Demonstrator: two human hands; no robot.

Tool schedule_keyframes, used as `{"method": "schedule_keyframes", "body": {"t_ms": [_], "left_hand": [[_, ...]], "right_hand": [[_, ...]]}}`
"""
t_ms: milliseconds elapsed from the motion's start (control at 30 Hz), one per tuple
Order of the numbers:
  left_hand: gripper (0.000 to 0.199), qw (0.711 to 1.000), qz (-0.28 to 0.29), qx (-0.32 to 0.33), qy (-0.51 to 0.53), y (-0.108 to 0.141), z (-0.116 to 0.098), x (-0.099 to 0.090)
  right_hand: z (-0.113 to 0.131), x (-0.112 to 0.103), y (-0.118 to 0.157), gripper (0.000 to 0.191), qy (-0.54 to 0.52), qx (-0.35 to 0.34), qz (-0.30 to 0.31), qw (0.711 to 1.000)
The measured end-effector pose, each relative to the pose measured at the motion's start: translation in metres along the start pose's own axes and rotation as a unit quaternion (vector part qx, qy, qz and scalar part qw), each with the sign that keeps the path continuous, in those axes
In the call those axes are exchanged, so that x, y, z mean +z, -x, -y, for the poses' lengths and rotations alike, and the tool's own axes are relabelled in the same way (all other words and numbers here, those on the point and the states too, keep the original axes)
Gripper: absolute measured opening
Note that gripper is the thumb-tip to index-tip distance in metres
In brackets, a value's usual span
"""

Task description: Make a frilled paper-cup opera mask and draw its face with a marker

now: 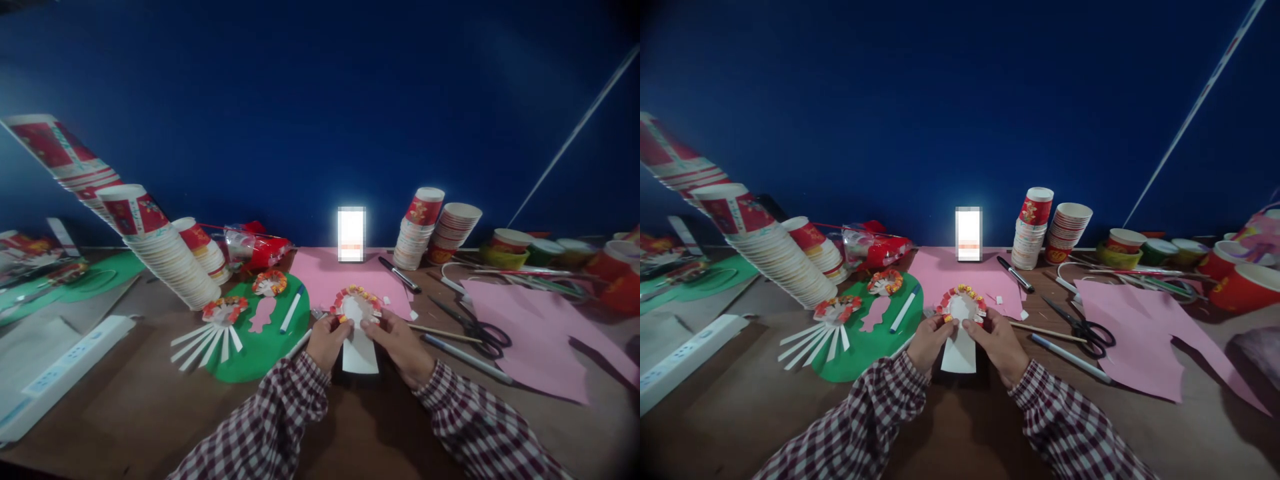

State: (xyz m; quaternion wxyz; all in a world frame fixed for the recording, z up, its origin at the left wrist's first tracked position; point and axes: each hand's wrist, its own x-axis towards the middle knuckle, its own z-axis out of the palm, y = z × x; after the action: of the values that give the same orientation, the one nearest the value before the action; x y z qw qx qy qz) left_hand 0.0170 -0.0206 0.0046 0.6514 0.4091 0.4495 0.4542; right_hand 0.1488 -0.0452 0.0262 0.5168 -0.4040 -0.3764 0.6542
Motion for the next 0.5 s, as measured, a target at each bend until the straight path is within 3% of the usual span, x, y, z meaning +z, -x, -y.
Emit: {"method": "schedule_keyframes", "body": {"t_ms": [233, 500], "left_hand": [[0.011, 0.998, 0.055, 0.001, -0.029, 0.007, -0.004, 0.006], [0.030, 0.997, 0.066, -0.028, -0.016, 0.010, 0.000, 0.008]], "right_hand": [[0.004, -0.005, -0.002, 0.048, -0.024, -0.038, -0.048, 0.998], [-0.003, -0.011, -0.008, 0.038, -0.040, -0.018, -0.095, 0.994]]}}
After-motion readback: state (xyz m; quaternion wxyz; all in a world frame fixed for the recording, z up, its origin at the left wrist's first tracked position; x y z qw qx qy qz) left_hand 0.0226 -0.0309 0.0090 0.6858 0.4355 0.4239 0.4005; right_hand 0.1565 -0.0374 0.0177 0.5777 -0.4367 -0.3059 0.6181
